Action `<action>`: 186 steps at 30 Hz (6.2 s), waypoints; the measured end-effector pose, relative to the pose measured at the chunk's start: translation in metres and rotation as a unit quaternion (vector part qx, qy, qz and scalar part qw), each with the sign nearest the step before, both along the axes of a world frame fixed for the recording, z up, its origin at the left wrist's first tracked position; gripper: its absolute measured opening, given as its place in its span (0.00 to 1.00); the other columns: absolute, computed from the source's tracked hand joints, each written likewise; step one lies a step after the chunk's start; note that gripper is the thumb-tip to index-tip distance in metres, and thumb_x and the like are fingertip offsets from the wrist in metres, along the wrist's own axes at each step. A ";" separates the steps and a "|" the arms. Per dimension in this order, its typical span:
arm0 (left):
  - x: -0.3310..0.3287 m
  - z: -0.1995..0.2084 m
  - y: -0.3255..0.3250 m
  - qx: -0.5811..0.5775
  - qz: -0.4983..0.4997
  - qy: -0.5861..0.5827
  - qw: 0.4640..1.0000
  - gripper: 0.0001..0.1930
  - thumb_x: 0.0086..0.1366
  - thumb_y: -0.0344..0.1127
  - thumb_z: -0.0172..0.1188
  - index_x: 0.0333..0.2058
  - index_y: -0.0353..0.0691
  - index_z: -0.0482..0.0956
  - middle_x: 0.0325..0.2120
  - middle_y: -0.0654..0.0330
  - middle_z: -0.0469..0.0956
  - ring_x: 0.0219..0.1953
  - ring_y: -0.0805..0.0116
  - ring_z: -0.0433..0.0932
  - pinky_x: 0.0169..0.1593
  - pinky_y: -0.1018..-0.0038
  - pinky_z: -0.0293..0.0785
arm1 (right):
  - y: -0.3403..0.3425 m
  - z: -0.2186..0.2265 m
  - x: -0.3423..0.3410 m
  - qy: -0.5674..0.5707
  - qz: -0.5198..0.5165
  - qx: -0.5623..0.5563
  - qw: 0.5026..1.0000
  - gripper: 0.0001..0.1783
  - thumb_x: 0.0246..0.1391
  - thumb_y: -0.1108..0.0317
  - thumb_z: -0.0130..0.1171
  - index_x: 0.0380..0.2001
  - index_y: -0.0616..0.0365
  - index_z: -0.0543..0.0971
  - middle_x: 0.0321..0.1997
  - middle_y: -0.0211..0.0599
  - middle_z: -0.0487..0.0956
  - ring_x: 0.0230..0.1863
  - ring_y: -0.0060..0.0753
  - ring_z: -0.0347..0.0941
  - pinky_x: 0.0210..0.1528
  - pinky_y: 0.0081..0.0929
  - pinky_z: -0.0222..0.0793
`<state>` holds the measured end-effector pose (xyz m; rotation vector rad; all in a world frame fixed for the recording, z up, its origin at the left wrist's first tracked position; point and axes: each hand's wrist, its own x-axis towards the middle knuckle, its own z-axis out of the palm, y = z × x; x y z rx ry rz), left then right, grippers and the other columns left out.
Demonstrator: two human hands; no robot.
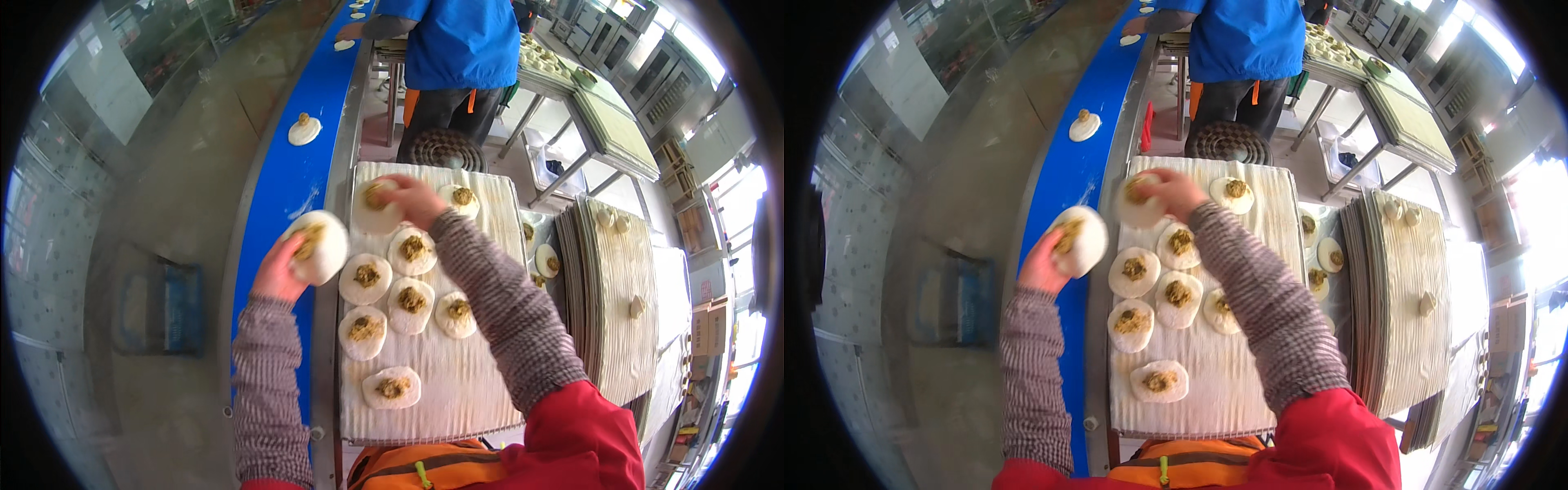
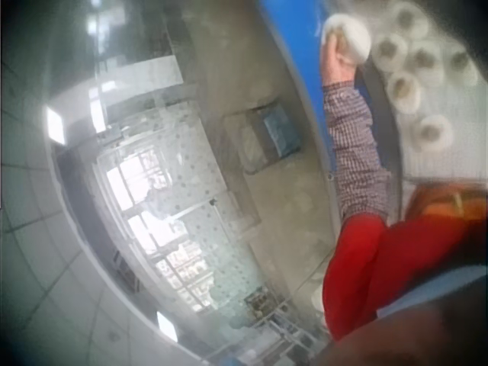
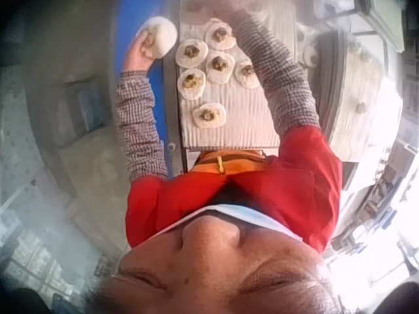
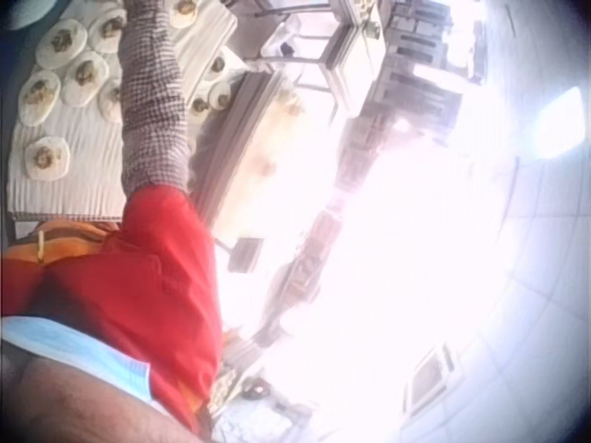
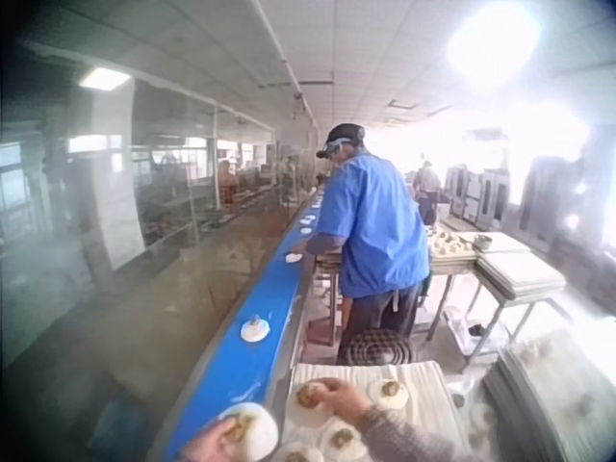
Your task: The person repeatedly picks up round dough discs with filling, folds and pleats them into buns by hand, and places them on trays or a conveyor belt. The person also moves trays of filled dough discs and transfers finished buns between surfaces.
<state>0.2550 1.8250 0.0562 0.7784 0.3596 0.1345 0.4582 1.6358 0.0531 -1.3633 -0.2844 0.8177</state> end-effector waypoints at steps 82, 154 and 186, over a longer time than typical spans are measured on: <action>-0.092 -0.027 -0.045 0.273 0.127 0.297 0.906 0.10 0.66 0.36 0.54 0.43 0.38 0.75 0.34 0.59 0.78 0.31 0.72 0.77 0.31 0.76 0.75 | -0.227 -0.057 0.092 -0.477 -0.243 -0.220 0.816 0.11 0.52 0.70 0.60 0.40 0.60 0.79 0.37 0.37 0.79 0.36 0.28 0.76 0.39 0.24 0.70; -0.009 -0.145 0.154 0.737 -0.074 0.324 0.589 0.28 0.49 0.41 0.64 0.49 0.36 0.72 0.39 0.49 0.75 0.41 0.52 0.76 0.47 0.64 0.75 | -0.330 -0.059 -0.304 -0.092 -0.375 -0.383 0.839 0.07 0.54 0.77 0.52 0.34 0.69 0.78 0.27 0.37 0.79 0.26 0.25 0.76 0.31 0.20 0.74; -0.062 0.023 -0.166 0.004 -0.116 0.082 0.990 0.22 0.59 0.27 0.54 0.54 0.39 0.66 0.49 0.58 0.70 0.51 0.65 0.71 0.53 0.67 0.71 | -0.310 -0.034 -0.248 -0.203 -0.228 -0.189 0.933 0.06 0.52 0.76 0.58 0.35 0.65 0.79 0.29 0.40 0.80 0.28 0.27 0.78 0.31 0.21 0.72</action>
